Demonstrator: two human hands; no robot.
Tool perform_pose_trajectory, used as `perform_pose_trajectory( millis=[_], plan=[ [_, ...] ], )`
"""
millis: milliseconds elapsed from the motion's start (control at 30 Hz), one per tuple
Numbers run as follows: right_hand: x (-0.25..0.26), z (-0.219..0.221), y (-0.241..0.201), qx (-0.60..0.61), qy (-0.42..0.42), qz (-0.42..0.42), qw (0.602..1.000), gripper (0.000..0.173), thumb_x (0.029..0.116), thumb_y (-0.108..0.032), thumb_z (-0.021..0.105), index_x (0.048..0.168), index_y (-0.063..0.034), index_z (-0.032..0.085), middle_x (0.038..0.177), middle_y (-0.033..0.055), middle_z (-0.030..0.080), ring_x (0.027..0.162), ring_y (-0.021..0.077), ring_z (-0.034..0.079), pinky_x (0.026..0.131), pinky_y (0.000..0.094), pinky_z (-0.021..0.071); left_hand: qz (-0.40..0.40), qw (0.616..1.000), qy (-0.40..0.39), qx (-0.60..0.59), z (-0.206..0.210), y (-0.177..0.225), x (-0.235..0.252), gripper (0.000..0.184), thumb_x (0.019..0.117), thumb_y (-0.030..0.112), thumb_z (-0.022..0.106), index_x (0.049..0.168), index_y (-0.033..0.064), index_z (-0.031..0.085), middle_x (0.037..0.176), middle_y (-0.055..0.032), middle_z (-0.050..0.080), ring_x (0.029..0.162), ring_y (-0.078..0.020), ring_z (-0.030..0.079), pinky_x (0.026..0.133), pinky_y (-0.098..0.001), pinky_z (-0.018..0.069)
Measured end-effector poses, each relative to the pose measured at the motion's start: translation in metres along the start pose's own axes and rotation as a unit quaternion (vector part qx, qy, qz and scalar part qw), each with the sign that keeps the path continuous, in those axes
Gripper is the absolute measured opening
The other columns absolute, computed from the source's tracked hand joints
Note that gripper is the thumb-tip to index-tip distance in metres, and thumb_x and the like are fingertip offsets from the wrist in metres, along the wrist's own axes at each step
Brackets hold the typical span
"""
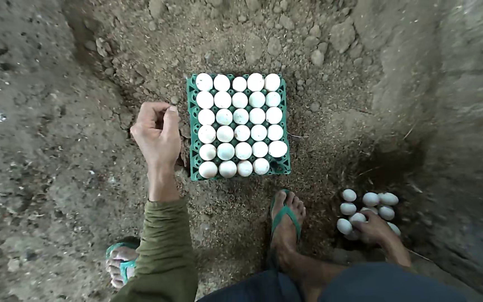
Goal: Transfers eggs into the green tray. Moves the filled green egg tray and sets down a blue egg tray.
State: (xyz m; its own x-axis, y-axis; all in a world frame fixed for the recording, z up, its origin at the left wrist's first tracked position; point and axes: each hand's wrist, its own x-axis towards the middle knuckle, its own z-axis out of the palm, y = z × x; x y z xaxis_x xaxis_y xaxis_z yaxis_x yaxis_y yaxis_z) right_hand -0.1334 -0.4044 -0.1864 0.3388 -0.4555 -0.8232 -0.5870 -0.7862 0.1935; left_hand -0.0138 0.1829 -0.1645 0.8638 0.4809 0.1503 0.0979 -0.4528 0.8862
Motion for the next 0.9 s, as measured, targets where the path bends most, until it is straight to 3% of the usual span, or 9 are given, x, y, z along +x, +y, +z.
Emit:
perform_pose_trajectory(
  millis=[100, 167, 233, 333, 500, 633, 700, 800, 900],
  plan=[
    [-0.034, -0.017, -0.016, 0.062, 0.087, -0.009, 0.994, 0.06, 0.0912, -0.018, 0.077, 0.144, -0.0041, 0.052, 0.132, 0.0328, 0.06, 0.122, 0.0512, 0.058, 0.1, 0.0709, 0.0439, -0.108, 0.988, -0.048, 0.104, -0.005, -0.006, 0.002, 0.024, 0.1036, 0.023, 0.052, 0.111, 0.0046, 0.065, 0.085, -0.0029, 0.062, 0.066, -0.0046, 0.053, 0.063, -0.0248, 0.0457],
    [-0.054, -0.031, -0.035, 0.114, 0.124, -0.071, 0.983, 0.057, 0.0927, -0.019, 0.076, 0.142, -0.004, 0.053, 0.131, 0.0321, 0.06, 0.12, 0.05, 0.058, 0.099, 0.0716, 0.0438, -0.173, 0.967, -0.112, 0.151, -0.002, -0.011, 0.005, 0.031, 0.1053, 0.025, 0.05, 0.12, 0.002, 0.065, 0.105, -0.0168, 0.067, 0.087, -0.0233, 0.063, 0.079, -0.046, 0.0515],
    [-0.074, -0.042, -0.07, 0.152, 0.119, -0.177, 0.965, 0.053, 0.0922, -0.021, 0.075, 0.139, -0.0061, 0.056, 0.128, 0.0251, 0.063, 0.114, 0.0412, 0.063, 0.094, 0.0656, 0.0498, -0.213, 0.945, -0.183, 0.168, 0.003, -0.022, 0.005, 0.039, 0.1083, 0.029, 0.047, 0.131, -0.0002, 0.061, 0.13, -0.0253, 0.061, 0.118, -0.0378, 0.06, 0.1, -0.0598, 0.0458],
    [-0.101, -0.045, -0.142, 0.154, 0.061, -0.321, 0.933, 0.054, 0.0907, -0.027, 0.072, 0.14, -0.0102, 0.057, 0.131, 0.014, 0.064, 0.114, 0.0248, 0.065, 0.095, 0.0495, 0.0549, -0.242, 0.923, -0.239, 0.178, 0.014, -0.032, 0.0, 0.048, 0.1112, 0.035, 0.039, 0.141, 0.0004, 0.055, 0.143, -0.0278, 0.053, 0.135, -0.0431, 0.05, 0.111, -0.0647, 0.0367],
    [-0.111, -0.029, -0.23, 0.067, -0.022, -0.419, 0.905, 0.054, 0.0943, -0.03, 0.072, 0.141, -0.0093, 0.055, 0.128, 0.0141, 0.066, 0.114, 0.0231, 0.066, 0.099, 0.0451, 0.0541, -0.25, 0.918, -0.228, 0.205, 0.022, -0.031, -0.005, 0.049, 0.1126, 0.034, 0.034, 0.14, 0.0014, 0.057, 0.14, -0.0265, 0.057, 0.133, -0.0425, 0.053, 0.111, -0.0649, 0.0367],
    [-0.109, -0.022, -0.252, 0.007, -0.04, -0.411, 0.911, 0.056, 0.0987, -0.032, 0.067, 0.147, -0.0075, 0.05, 0.141, 0.0161, 0.059, 0.127, 0.0278, 0.06, 0.108, 0.0475, 0.0474, -0.267, 0.909, -0.228, 0.223, 0.022, -0.029, -0.003, 0.047, 0.1121, 0.032, 0.036, 0.131, -0.0016, 0.063, 0.13, -0.0301, 0.061, 0.125, -0.0471, 0.057, 0.104, -0.0691, 0.0399],
    [-0.103, -0.026, -0.249, 0.028, -0.035, -0.41, 0.911, 0.055, 0.0984, -0.031, 0.068, 0.144, -0.0052, 0.052, 0.136, 0.0156, 0.062, 0.124, 0.0272, 0.061, 0.106, 0.0471, 0.0487, -0.275, 0.909, -0.219, 0.224, 0.023, -0.028, -0.003, 0.047, 0.1117, 0.033, 0.038, 0.127, -0.0025, 0.065, 0.124, -0.0311, 0.064, 0.12, -0.0483, 0.059, 0.101, -0.0695, 0.0415],
    [-0.088, -0.045, -0.229, 0.028, 0.02, -0.339, 0.94, 0.04, 0.0982, -0.029, 0.067, 0.127, -0.0018, 0.061, 0.123, 0.0194, 0.064, 0.111, 0.0313, 0.064, 0.096, 0.0522, 0.052, -0.291, 0.902, -0.213, 0.237, 0.025, -0.024, -0.002, 0.048, 0.1111, 0.034, 0.038, 0.12, -0.004, 0.067, 0.116, -0.0314, 0.065, 0.114, -0.0491, 0.061, 0.096, -0.0702, 0.0434],
    [-0.057, -0.054, -0.193, -0.056, 0.039, -0.207, 0.976, 0.042, 0.0987, -0.028, 0.064, 0.127, 0.0036, 0.058, 0.131, 0.0278, 0.057, 0.12, 0.042, 0.059, 0.1, 0.0603, 0.0473, -0.306, 0.891, -0.218, 0.254, 0.029, -0.019, 0.003, 0.05, 0.1109, 0.035, 0.038, 0.116, -0.0046, 0.067, 0.114, -0.0314, 0.066, 0.112, -0.0491, 0.062, 0.094, -0.0698, 0.0442]
  ],
)
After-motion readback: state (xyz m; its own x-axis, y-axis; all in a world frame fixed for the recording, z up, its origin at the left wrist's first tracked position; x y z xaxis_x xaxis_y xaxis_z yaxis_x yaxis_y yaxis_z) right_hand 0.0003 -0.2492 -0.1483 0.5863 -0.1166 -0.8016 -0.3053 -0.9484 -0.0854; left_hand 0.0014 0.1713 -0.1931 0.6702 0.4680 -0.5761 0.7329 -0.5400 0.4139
